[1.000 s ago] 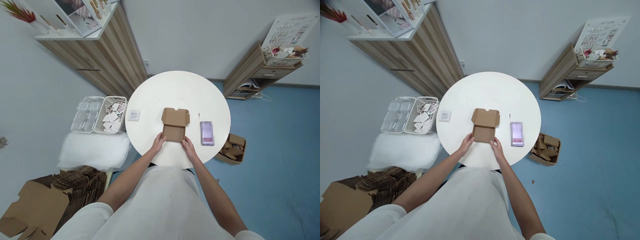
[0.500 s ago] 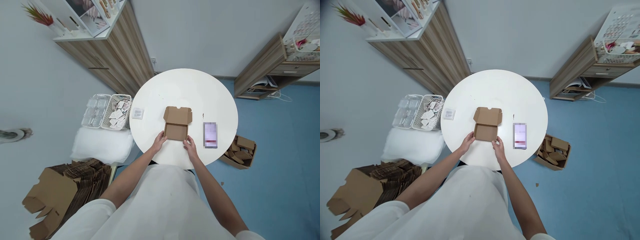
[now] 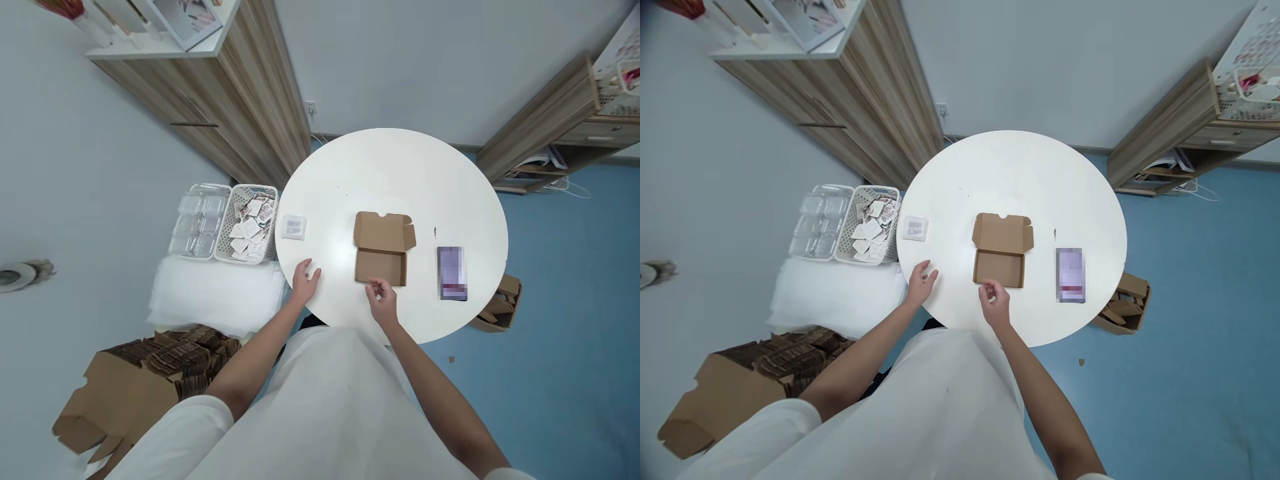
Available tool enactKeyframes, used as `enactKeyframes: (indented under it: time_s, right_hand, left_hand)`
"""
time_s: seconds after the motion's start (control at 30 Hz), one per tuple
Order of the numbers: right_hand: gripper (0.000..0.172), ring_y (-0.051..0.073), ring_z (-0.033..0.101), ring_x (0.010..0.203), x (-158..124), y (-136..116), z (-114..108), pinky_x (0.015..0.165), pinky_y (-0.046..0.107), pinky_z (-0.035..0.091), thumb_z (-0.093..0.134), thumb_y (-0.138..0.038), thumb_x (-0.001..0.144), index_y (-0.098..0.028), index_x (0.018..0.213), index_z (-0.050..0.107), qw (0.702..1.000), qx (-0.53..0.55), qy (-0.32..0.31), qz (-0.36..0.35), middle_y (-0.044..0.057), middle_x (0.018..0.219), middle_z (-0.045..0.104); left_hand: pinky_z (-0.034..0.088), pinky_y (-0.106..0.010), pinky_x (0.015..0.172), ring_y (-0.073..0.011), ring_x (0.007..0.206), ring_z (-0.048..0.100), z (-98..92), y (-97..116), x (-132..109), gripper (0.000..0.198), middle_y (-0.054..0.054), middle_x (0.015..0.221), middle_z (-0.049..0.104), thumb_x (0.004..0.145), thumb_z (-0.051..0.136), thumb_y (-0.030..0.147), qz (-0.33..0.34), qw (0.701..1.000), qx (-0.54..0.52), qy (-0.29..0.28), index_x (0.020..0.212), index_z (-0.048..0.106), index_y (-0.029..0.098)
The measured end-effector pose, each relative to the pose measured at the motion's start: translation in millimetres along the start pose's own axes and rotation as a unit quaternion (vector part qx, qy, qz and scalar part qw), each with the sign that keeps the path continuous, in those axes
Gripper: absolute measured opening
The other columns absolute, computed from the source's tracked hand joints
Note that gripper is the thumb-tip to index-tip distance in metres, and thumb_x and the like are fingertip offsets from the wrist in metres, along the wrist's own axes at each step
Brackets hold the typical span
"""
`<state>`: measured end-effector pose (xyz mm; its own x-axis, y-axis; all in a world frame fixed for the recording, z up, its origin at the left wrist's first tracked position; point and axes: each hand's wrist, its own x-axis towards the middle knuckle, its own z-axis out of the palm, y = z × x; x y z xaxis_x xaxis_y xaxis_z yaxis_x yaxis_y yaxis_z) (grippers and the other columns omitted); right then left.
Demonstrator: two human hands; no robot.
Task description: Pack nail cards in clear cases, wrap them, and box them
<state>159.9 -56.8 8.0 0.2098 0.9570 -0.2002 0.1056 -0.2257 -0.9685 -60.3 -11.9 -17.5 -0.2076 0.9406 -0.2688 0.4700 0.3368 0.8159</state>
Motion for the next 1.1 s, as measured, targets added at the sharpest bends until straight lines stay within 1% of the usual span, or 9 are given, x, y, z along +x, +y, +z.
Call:
enactKeyframes:
  time_s: [0.1,0.2,0.33,0.43,0.53,0.63,0.8,0.93,1.1]
  right_hand:
    - [0.026,0.012,0.05,0.064,9,-11,45,0.062,0.028,0.044,0.052,-0.036,0.074,-0.018,0.093,0.056,0.997,-0.036,-0.059,0.017,0.002,0.076,0.057]
    - [0.032,0.014,0.054,0.076,26,-21,94,0.067,0.03,0.046,0.053,-0.037,0.072,-0.02,0.099,0.054,0.991,-0.059,-0.099,0.067,0.005,0.092,0.059]
    - [0.043,0.019,0.05,0.101,55,-33,148,0.081,0.033,0.045,0.058,-0.038,0.068,-0.022,0.107,0.051,0.981,-0.075,-0.118,0.134,0.008,0.118,0.052]
    - [0.05,0.021,0.045,0.112,77,-41,172,0.088,0.035,0.042,0.058,-0.039,0.069,-0.023,0.115,0.048,0.976,-0.075,-0.12,0.166,0.007,0.126,0.047]
    - [0.056,0.022,0.041,0.117,95,-44,186,0.091,0.037,0.04,0.058,-0.041,0.069,-0.026,0.121,0.043,0.975,-0.064,-0.117,0.175,0.006,0.132,0.041]
    - [0.062,0.023,0.038,0.12,105,-42,195,0.091,0.038,0.04,0.059,-0.041,0.068,-0.028,0.125,0.039,0.977,-0.057,-0.118,0.169,0.005,0.136,0.036]
    - [0.06,0.021,0.04,0.117,110,-38,206,0.093,0.037,0.039,0.06,-0.034,0.066,-0.025,0.123,0.042,0.98,-0.062,-0.116,0.149,0.005,0.129,0.044]
    - [0.052,0.02,0.046,0.111,111,-30,204,0.092,0.037,0.04,0.059,-0.029,0.066,-0.023,0.117,0.049,0.98,-0.046,-0.115,0.156,0.006,0.121,0.051]
    - [0.047,0.019,0.053,0.101,102,-18,188,0.087,0.036,0.043,0.06,-0.029,0.065,-0.021,0.111,0.054,0.974,-0.018,-0.12,0.189,0.006,0.106,0.06]
  left_hand:
    - [0.039,-0.038,0.094,-0.0233,0.121,0.037,-30.2,-9,31,0.045,-0.011,0.129,0.039,0.076,0.055,0.031,0.033,0.997,0.043,0.046,0.119,0.043,0.02]
    - [0.029,-0.039,0.103,-0.0238,0.126,0.03,-53.2,-11,62,0.051,-0.012,0.134,0.033,0.076,0.056,0.032,0.048,0.996,0.06,0.04,0.122,0.041,0.019]
    - [0.021,-0.039,0.107,-0.0238,0.131,0.021,-68.0,-8,96,0.059,-0.013,0.139,0.026,0.078,0.053,0.032,0.035,0.998,0.049,0.01,0.13,0.031,0.017]
    - [0.019,-0.041,0.107,-0.0245,0.132,0.018,-70.6,-8,111,0.063,-0.013,0.141,0.024,0.078,0.051,0.03,0.01,0.999,0.033,-0.018,0.133,0.025,0.017]
    - [0.019,-0.042,0.107,-0.0253,0.132,0.018,-71.7,-10,120,0.061,-0.013,0.14,0.027,0.078,0.05,0.024,0.017,0.998,0.028,-0.054,0.133,0.027,0.016]
    - [0.022,-0.041,0.106,-0.0249,0.129,0.024,-72.9,-11,126,0.059,-0.011,0.137,0.034,0.076,0.049,0.019,0.04,0.997,0.017,-0.061,0.132,0.031,0.016]
    - [0.033,-0.039,0.099,-0.0253,0.12,0.04,-71.8,-13,131,0.06,-0.012,0.129,0.045,0.072,0.049,0.012,0.035,0.996,-0.001,-0.079,0.13,0.036,0.014]
    - [0.043,-0.033,0.089,-0.021,0.107,0.051,-69.3,-18,130,0.056,-0.009,0.125,0.049,0.073,0.048,0.011,0.013,0.996,-0.036,-0.075,0.128,0.041,0.016]
    - [0.047,-0.027,0.082,-0.0154,0.092,0.057,-67.4,-21,117,0.042,-0.006,0.11,0.06,0.077,0.048,0.015,-0.021,0.997,-0.049,-0.054,0.119,0.051,0.017]
